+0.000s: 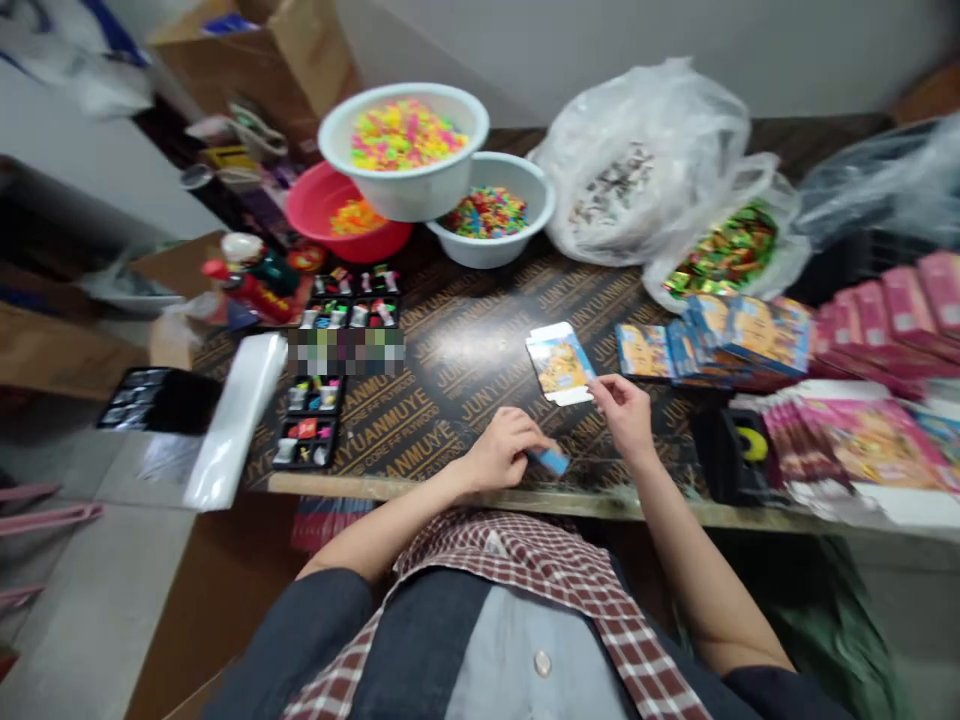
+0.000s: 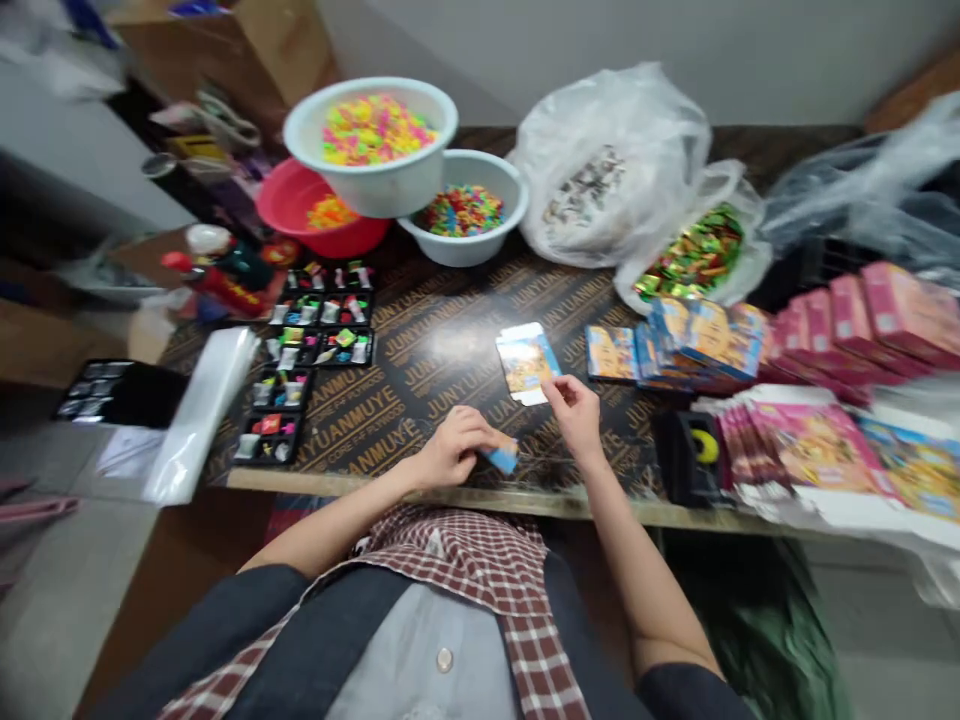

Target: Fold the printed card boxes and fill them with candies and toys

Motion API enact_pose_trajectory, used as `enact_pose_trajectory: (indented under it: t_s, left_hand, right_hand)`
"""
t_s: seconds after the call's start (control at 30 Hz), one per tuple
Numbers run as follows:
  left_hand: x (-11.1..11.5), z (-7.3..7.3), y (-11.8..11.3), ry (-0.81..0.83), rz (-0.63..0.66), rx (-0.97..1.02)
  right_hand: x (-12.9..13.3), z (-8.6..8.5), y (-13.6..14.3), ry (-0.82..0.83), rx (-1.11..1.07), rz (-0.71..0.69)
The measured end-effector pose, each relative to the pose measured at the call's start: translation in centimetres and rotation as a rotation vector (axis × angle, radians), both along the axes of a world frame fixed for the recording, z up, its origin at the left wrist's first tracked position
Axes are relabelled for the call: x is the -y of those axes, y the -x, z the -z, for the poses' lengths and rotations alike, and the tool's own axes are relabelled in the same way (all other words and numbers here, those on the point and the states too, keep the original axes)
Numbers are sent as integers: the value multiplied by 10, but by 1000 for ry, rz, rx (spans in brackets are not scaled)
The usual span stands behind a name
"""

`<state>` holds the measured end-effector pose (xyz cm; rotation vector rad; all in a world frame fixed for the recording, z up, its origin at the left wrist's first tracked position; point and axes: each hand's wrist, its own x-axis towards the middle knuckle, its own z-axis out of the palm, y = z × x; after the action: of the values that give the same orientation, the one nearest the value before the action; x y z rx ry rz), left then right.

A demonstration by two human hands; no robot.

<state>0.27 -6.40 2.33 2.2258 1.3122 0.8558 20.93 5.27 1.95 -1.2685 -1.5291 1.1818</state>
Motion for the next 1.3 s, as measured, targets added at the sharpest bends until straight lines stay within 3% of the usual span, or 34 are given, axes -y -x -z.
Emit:
enact_pose_trajectory:
  t_s: [0.1, 0.17, 0.27, 0.37, 0.47, 0.57, 0.73, 0.9, 1.13, 1.3]
  left_hand:
    - [18, -4, 38, 139, -112, -101]
    - [21, 2, 50, 214, -198, -166]
    - [11, 20, 41, 227, -186, -265]
    - [-1, 41, 21, 213, -137, -352]
    - [-5, 57, 12, 241, -98, -364]
    - [-3, 62, 14, 225, -91, -342]
    - [-3, 57, 17, 302, -34, -364]
    - [4, 41, 26, 286, -93, -386]
    - [35, 10, 77, 416, -356, -553]
    - [34, 8, 104, 364, -481, -422]
  right_hand:
    - [-18, 17, 65, -57, 19, -176]
    - [-22, 28, 120, -185, 94, -359]
    - [-24, 41, 206, -428, 229, -651]
    - [-24, 47, 280, -520, 396, -846]
    - [-22, 49, 325, -528, 553, -938]
    - [-17, 49, 343, -541, 645, -945]
    - [-5, 46, 335, -584, 734, -956]
    - [-7, 38, 295, -567, 690, -961]
    - [-36, 21, 178, -551, 670, -744]
    - [-29, 12, 91, -496, 688, -666]
